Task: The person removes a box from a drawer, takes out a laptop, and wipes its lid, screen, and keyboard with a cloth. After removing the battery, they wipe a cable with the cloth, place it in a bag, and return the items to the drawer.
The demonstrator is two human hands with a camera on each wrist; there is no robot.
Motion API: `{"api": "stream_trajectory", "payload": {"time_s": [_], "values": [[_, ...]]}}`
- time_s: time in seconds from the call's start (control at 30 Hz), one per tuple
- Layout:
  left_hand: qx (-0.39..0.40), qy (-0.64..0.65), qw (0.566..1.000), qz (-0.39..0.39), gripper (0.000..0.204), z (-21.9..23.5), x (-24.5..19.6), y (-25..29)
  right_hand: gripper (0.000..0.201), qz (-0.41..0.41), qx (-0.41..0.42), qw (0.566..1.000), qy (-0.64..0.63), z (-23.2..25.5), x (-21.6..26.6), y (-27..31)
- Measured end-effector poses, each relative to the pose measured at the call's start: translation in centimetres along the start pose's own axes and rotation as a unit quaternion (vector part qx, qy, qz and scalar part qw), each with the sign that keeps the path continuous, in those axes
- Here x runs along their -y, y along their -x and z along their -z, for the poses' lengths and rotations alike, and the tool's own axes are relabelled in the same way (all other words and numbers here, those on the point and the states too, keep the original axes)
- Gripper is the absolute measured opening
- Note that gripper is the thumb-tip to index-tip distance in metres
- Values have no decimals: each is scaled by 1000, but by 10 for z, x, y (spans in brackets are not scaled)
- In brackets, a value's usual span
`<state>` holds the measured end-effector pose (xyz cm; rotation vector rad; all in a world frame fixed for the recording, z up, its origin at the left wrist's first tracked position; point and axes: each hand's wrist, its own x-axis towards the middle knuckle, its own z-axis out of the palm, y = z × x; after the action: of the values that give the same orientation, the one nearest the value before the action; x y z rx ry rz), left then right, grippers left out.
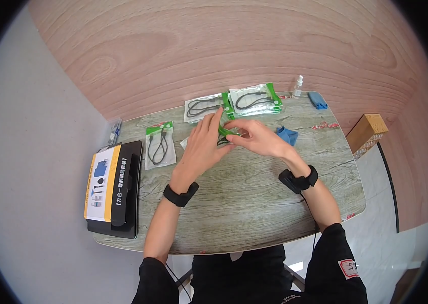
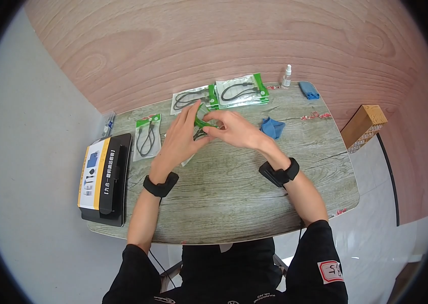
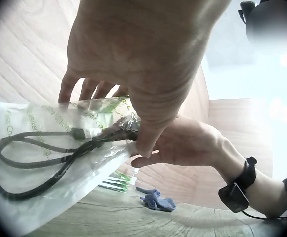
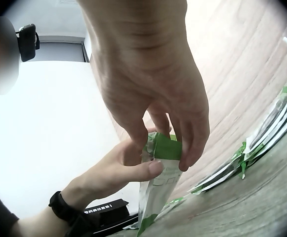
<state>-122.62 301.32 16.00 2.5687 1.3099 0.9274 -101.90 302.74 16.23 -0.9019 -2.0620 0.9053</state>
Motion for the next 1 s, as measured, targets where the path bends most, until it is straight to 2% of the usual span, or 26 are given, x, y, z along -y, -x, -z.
{"api": "stream_trajectory", "payload": {"time_s": [0.1,0.2,0.3,0.4,0.5,0.67,0.7,0.77,0.8,0.9,1.0], "values": [[9,11,1000,14,93,2,0,0,30,44,-32,998,24,-4,-1,-1],[2,6,1000,11,94,3,2,0,25,54,-59,995,54,-9,-3,-2],[0,8,1000,3,94,4,6,1,22,-7,-11,995,96,-9,11,-2],[6,33,999,3,96,6,12,2,20,-42,-35,997,-56,-22,-2,-4],[-7,37,999,-2,98,4,23,2,20,-48,-49,994,-79,-28,-16,-12],[-55,-37,998,-2,99,4,43,5,19,-33,-104,994,-6,-29,-14,-37],[-62,-59,996,25,99,5,47,6,19,-32,-120,992,2,-29,-14,-44],[-75,-101,989,78,100,4,55,9,20,-49,-159,981,-97,-29,-16,-59],[-98,-129,984,80,98,1,65,10,20,-55,-178,972,-144,-31,-27,-71],[-116,-127,974,147,92,-2,84,13,21,-73,-214,949,-220,-34,-46,-99],[-44,-104,969,222,84,10,82,14,21,-93,-214,953,-194,-35,-61,-121]]}}
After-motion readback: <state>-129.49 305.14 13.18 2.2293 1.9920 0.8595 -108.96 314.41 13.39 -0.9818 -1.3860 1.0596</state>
